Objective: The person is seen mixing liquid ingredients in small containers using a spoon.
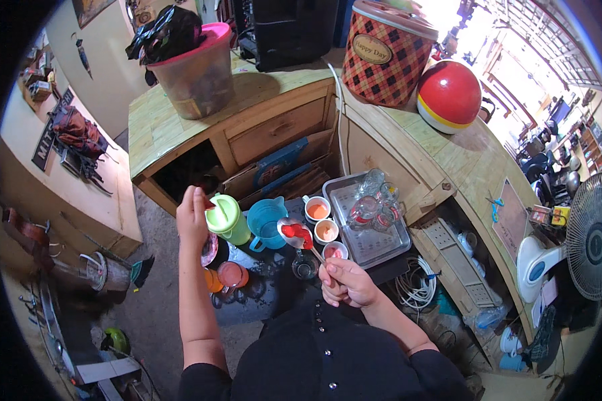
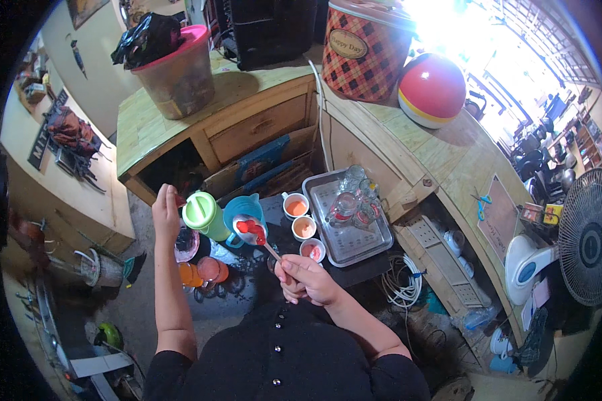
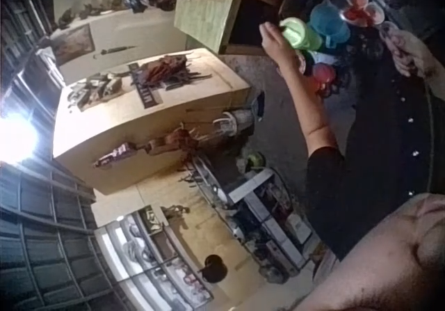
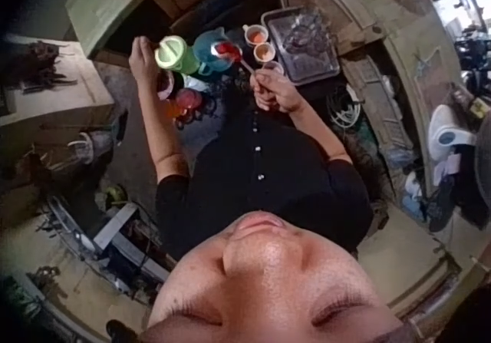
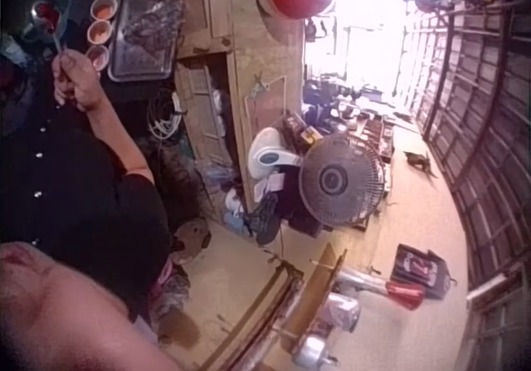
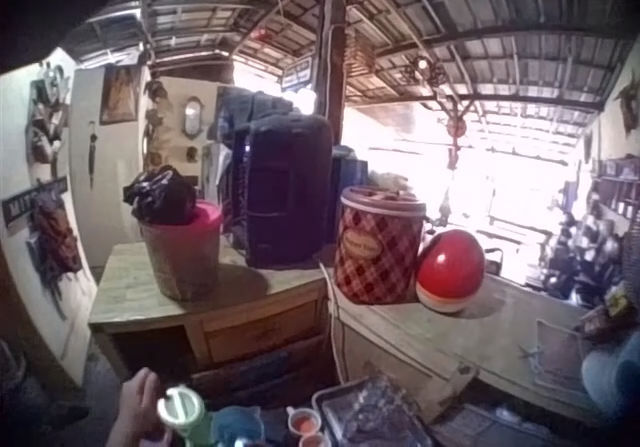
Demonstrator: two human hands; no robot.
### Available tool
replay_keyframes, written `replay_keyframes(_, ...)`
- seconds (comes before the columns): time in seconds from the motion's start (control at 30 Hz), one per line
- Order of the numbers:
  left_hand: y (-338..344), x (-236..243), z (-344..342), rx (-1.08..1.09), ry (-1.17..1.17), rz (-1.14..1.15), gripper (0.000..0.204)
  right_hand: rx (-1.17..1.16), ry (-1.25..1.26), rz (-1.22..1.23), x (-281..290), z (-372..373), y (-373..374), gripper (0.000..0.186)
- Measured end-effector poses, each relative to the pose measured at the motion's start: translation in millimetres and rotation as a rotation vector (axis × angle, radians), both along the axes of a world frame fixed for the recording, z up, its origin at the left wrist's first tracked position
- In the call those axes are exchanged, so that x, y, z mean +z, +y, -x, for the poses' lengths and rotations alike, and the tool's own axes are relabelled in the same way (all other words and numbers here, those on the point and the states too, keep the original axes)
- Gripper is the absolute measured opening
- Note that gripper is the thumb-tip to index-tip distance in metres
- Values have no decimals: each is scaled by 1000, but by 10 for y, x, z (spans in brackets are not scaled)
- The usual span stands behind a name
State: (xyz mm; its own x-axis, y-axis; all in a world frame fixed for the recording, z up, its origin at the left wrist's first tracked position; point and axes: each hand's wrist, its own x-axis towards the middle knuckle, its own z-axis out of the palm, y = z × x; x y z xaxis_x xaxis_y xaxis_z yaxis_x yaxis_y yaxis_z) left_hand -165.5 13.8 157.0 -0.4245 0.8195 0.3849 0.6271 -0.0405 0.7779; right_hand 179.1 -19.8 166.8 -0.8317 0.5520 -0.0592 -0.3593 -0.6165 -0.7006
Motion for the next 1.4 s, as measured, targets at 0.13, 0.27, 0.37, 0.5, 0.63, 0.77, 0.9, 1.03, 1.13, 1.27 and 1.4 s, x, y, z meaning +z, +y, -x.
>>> replay_keyframes(0.13,-281,-754,763,272,146,329,20,-12,-55,-15,-70,-16,-3,32)
replay_keyframes(0.27,-411,-1245,1009,324,234,692,22,-44,-140,-75,-107,-43,11,32)
replay_keyframes(0.37,-438,-1435,998,296,313,805,29,-116,-200,-116,-123,-37,21,32)
replay_keyframes(0.5,-464,-1452,958,285,394,946,32,-128,-224,-221,-155,-80,100,32)
replay_keyframes(0.63,-505,-965,318,366,303,352,16,-183,-397,-299,-222,-222,171,29)
replay_keyframes(0.77,-775,-1007,-633,92,-115,62,9,-293,-429,-236,-377,-274,176,24)
replay_keyframes(0.9,-963,-1570,-1166,-337,-62,504,58,-335,-392,-238,-538,-328,223,21)
replay_keyframes(1.03,-870,-2058,-1434,-422,11,422,91,-379,-533,-265,-569,-343,235,18)
replay_keyframes(1.13,-782,-2079,-1612,-398,76,414,92,-443,-637,-293,-622,-460,217,15)
replay_keyframes(1.27,-758,-2126,-1721,-274,7,356,89,-544,-672,-296,-631,-566,179,9)
replay_keyframes(1.4,-693,-2283,-1773,-279,-208,316,84,-570,-763,-327,-673,-683,206,7)
